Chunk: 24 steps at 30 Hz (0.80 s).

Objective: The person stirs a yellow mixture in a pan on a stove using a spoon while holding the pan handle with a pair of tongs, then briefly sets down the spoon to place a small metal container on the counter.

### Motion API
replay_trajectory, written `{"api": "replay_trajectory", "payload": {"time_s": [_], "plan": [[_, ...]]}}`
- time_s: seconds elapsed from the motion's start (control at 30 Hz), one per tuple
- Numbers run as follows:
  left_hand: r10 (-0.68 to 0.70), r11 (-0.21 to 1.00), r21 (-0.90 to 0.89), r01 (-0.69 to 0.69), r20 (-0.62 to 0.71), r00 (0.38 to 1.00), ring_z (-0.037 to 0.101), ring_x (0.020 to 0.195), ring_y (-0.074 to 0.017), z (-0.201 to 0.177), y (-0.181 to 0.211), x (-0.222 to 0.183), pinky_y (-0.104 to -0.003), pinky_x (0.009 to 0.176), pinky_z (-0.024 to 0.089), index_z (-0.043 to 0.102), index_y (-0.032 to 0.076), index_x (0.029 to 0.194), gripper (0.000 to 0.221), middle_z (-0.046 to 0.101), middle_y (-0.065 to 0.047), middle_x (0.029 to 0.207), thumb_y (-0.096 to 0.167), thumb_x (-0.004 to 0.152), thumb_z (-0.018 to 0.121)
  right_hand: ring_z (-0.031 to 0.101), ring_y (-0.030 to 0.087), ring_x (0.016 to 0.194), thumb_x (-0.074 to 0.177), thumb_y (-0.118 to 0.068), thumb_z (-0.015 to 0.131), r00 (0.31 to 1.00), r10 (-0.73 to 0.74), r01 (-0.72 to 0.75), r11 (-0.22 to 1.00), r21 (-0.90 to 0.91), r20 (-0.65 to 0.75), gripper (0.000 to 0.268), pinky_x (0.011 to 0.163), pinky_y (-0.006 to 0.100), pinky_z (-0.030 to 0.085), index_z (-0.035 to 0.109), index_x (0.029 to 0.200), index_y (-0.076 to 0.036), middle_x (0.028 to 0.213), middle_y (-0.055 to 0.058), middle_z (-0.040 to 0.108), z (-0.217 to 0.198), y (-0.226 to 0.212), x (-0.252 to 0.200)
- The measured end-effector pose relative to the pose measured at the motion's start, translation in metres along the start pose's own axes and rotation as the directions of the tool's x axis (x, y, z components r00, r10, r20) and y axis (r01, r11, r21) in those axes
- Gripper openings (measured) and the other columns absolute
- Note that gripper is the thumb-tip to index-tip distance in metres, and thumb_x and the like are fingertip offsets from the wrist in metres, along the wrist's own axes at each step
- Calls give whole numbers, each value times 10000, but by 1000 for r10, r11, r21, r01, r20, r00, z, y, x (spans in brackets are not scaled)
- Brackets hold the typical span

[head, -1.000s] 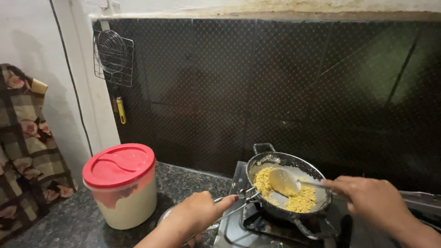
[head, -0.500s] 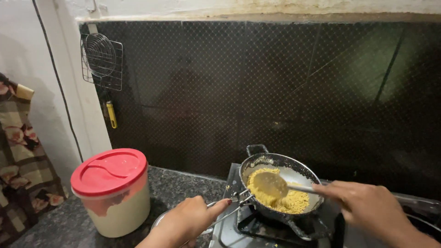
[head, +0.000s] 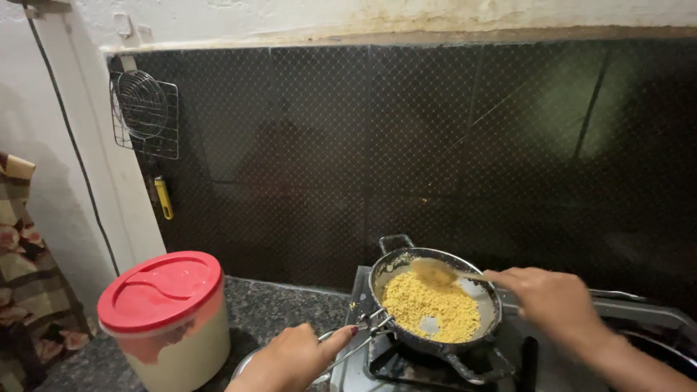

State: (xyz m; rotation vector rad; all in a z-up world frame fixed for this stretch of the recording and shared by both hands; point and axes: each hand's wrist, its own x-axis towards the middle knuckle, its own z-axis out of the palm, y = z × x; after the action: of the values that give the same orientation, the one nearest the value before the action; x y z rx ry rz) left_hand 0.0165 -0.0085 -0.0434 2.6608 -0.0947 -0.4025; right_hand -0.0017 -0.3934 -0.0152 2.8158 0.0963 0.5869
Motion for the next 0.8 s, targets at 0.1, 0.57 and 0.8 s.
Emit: {"api": "replay_trajectory", "payload": {"time_s": [0.1, 0.57, 0.8], "plan": [[-34, 999, -27, 34, 10, 999, 630, 1235, -426, 0, -1, 4, -497, 1090, 479, 700, -36, 1150, 937, 649, -324, 1228, 822, 839, 486, 698, 73, 1030, 737, -4, 742, 992, -50, 42, 996, 75, 115, 774, 825, 265, 592, 635, 1368, -439, 1253, -169, 715, -4, -9, 8], [53, 995, 91, -52, -12, 999, 650, 1193, -463, 17, -16, 28, -541, 1051, 493, 744, 155, 1195, 835, 674, -335, 1157, 846, 843, 434, 711, 139, 885, 820, -69, 638, 955, -295, 286, 941, -183, -25, 574, 744, 329, 580, 669, 1349, -288, 1151, -61, 737, -38, 42, 18], [-13, 999, 46, 14, -22, 1000, 651, 1215, -452, 11, -12, 29, -493, 1082, 503, 738, -65, 1084, 1005, 664, -357, 1158, 860, 816, 449, 717, 185, 949, 836, -281, 696, 902, -246, 317, 935, -158, 355, 534, 800, 364, 580, 638, 1367, -293, 1100, -20, 694, -77, 32, 16]]}}
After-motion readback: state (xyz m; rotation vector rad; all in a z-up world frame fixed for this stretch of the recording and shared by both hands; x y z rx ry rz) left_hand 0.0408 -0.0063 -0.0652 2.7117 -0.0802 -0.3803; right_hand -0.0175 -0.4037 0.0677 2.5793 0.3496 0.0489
